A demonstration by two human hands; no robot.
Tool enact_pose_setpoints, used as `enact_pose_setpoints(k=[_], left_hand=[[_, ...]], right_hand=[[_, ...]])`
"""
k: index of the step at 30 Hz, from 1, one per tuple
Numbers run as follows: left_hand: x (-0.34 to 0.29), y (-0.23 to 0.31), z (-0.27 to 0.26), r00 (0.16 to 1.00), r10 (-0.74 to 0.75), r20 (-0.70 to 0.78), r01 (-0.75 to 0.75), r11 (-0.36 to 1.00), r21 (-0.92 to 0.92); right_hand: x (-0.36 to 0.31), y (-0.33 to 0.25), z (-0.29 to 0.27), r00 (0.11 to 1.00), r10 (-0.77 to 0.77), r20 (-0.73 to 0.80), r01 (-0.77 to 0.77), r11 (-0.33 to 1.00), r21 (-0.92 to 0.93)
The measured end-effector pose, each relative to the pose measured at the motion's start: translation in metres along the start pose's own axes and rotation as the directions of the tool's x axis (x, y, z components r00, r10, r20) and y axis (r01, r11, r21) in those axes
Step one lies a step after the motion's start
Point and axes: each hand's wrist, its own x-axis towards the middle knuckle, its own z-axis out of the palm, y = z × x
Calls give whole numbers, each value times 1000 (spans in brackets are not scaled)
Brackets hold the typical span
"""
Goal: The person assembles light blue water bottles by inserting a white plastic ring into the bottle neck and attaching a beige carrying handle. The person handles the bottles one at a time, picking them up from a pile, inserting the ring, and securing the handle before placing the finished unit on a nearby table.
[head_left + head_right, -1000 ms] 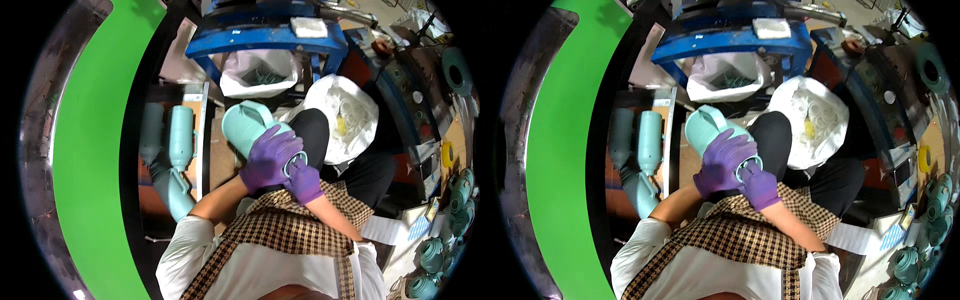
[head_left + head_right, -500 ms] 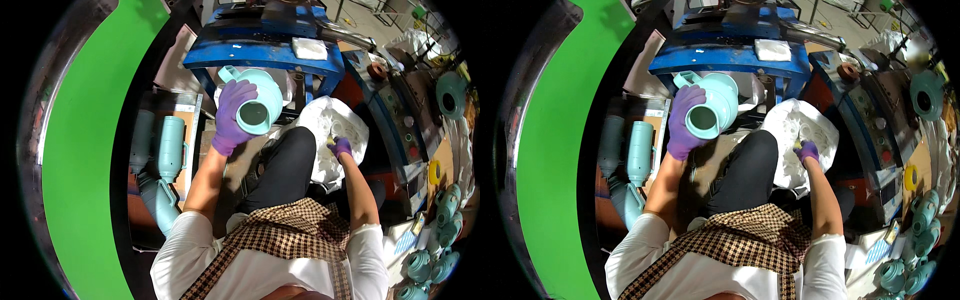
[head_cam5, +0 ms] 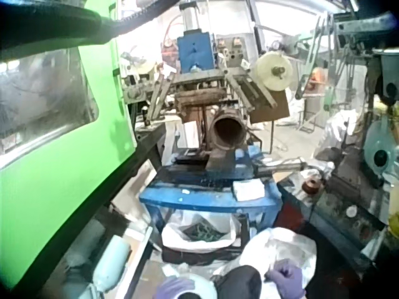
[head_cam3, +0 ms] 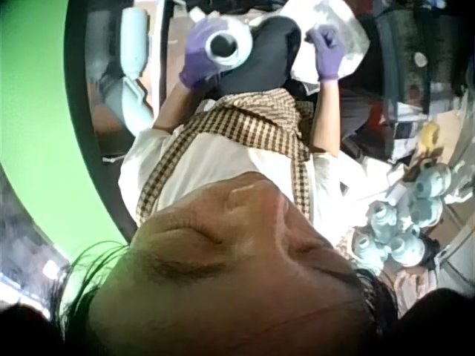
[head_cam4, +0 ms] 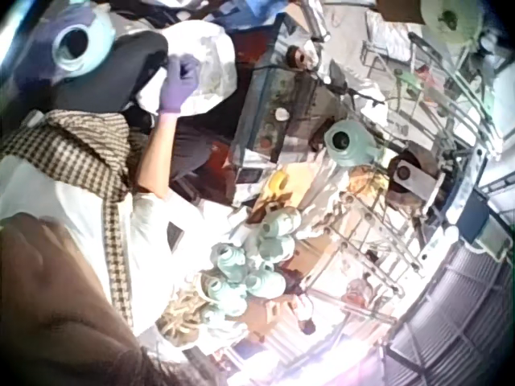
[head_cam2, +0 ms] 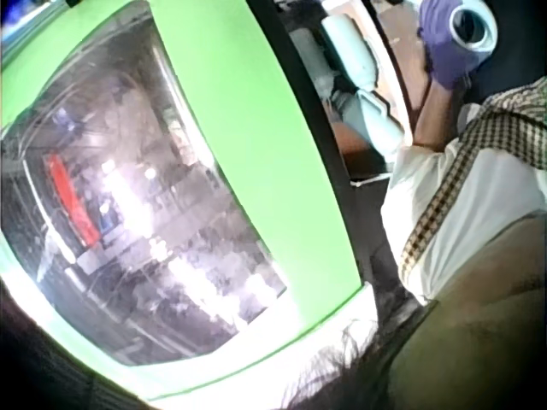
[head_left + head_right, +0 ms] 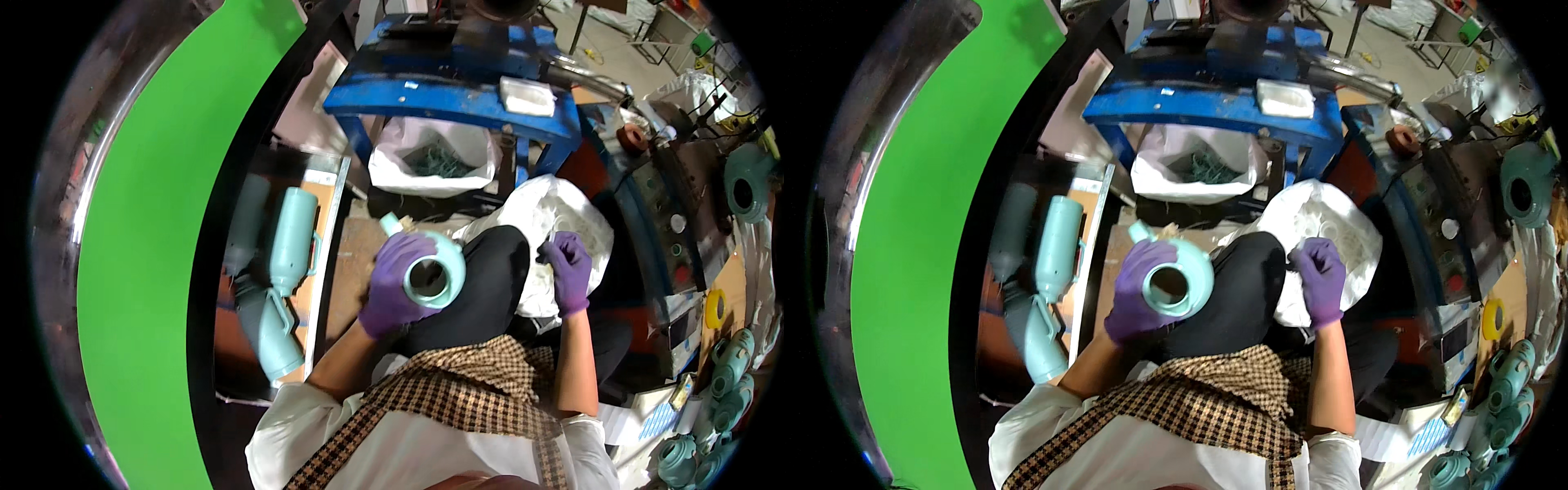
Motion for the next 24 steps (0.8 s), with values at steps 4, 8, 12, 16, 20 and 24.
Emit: enact_pose_setpoints(k=[4, 8, 12, 16, 20, 24], left_hand=[[29, 16, 8, 988, 75, 136, -63, 994, -90], [45, 28, 18, 973, 158, 171, -132, 979, -154], [41, 36, 27, 956, 223, 189, -210, 974, -87], [36, 44, 36, 963, 202, 179, -190, 978, -82], [34, 41, 41, 958, 206, 202, -198, 978, -60], [31, 49, 50, 922, 259, 287, -262, 965, -28]], right_hand=[[-61, -92, 35, 894, -152, 421, 187, 982, -41], [-67, -90, 60, 763, -482, 430, 568, 817, -93], [-76, -83, 68, 874, -338, 350, 445, 847, -292], [-81, -91, 75, 902, -217, 374, 385, 796, -467], [-81, -81, 71, 888, -198, 415, 402, 772, -492], [-85, -62, 37, 804, -84, 589, 411, 793, -449]])
